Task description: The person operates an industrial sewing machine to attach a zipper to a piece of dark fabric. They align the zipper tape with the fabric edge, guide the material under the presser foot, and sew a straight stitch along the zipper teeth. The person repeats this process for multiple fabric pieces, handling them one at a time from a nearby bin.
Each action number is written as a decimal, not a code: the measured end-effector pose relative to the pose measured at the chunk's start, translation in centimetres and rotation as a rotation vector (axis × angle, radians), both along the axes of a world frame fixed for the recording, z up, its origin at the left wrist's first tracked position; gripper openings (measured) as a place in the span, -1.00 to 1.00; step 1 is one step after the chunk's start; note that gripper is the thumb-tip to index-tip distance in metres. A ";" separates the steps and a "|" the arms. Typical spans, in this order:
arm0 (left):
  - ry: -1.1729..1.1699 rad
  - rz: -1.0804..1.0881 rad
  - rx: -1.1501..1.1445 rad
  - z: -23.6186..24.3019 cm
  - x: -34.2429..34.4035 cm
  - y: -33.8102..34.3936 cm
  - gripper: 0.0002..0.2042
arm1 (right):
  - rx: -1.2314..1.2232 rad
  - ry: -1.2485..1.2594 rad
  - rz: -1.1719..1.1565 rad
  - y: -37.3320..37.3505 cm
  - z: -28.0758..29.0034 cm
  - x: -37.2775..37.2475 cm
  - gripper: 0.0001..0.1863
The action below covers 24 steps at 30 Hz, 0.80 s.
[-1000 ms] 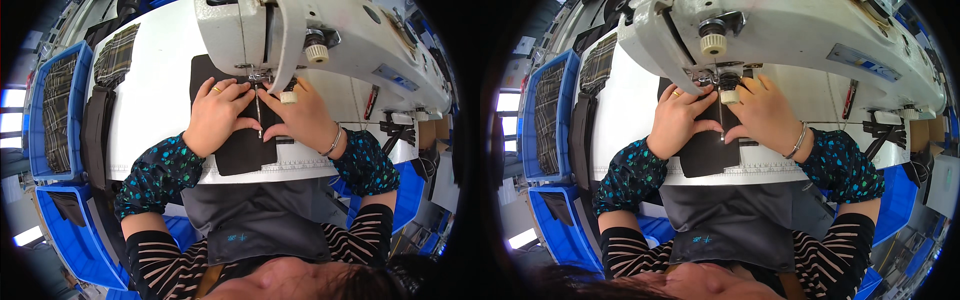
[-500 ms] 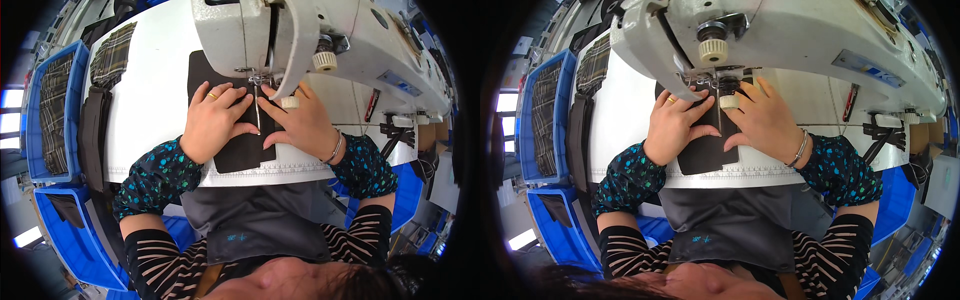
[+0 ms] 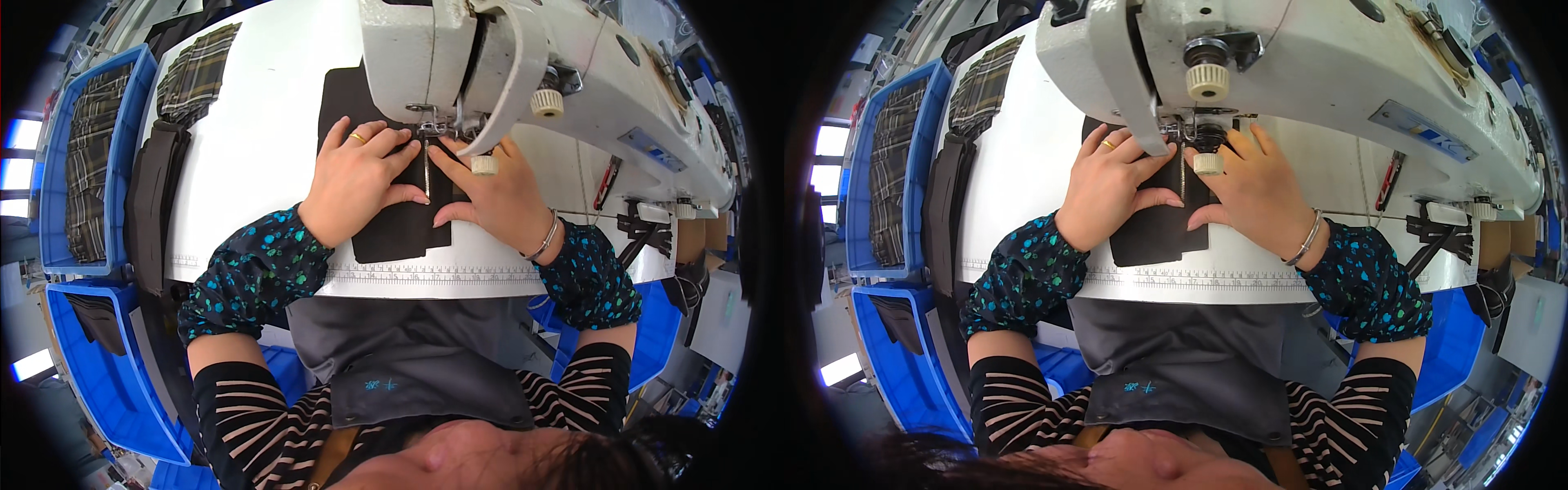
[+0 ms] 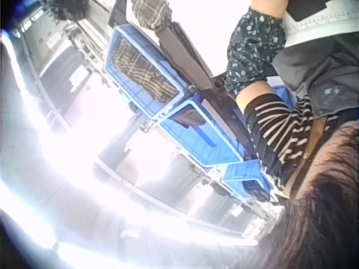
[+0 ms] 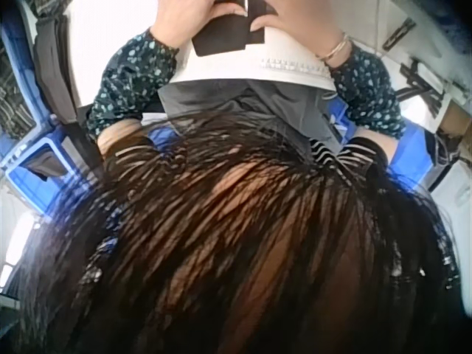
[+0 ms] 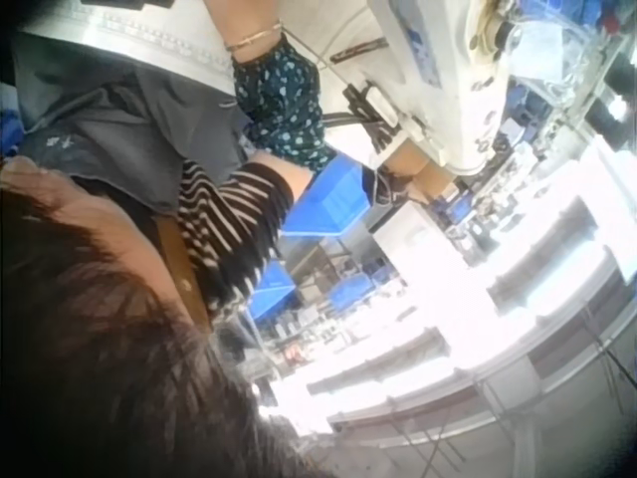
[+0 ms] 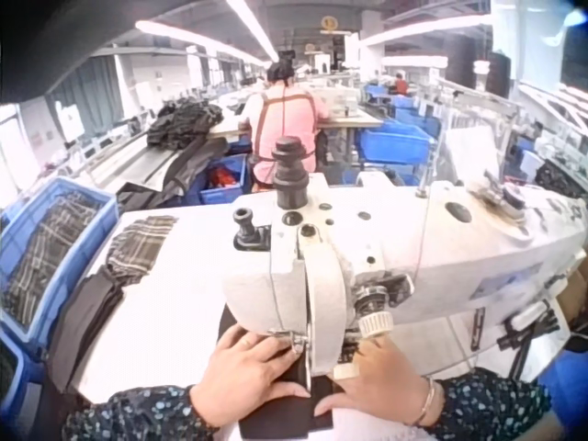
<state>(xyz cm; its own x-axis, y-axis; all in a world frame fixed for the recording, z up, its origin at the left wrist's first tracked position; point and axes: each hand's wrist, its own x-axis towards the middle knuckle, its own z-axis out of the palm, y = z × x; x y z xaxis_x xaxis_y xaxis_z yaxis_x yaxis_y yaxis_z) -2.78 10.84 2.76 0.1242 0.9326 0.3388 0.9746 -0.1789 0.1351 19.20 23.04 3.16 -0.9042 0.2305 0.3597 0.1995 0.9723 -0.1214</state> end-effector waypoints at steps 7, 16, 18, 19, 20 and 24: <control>0.004 0.006 -0.014 0.0 0.1 0.0 -0.36 | -0.015 -0.024 -0.008 0.1 0.2 0.0 -0.12; -0.075 -0.078 -0.065 0.8 1.6 -2.5 -0.38 | 0.039 -0.019 0.091 -2.2 0.1 1.2 -0.23; -0.073 -0.078 -0.065 0.8 2.0 -2.7 -0.38 | 0.008 -0.042 0.090 -2.7 0.2 1.4 -0.24; -0.075 -0.079 -0.073 0.9 2.0 -2.6 -0.39 | -0.002 -0.042 0.093 -2.8 0.2 1.4 -0.23; -0.072 -0.079 -0.070 0.9 2.0 -2.5 -0.39 | -0.010 -0.043 0.097 -2.8 0.2 1.5 -0.23; -0.067 -0.078 -0.063 0.9 1.9 -2.3 -0.39 | -0.022 -0.042 0.096 -2.7 0.3 1.4 -0.21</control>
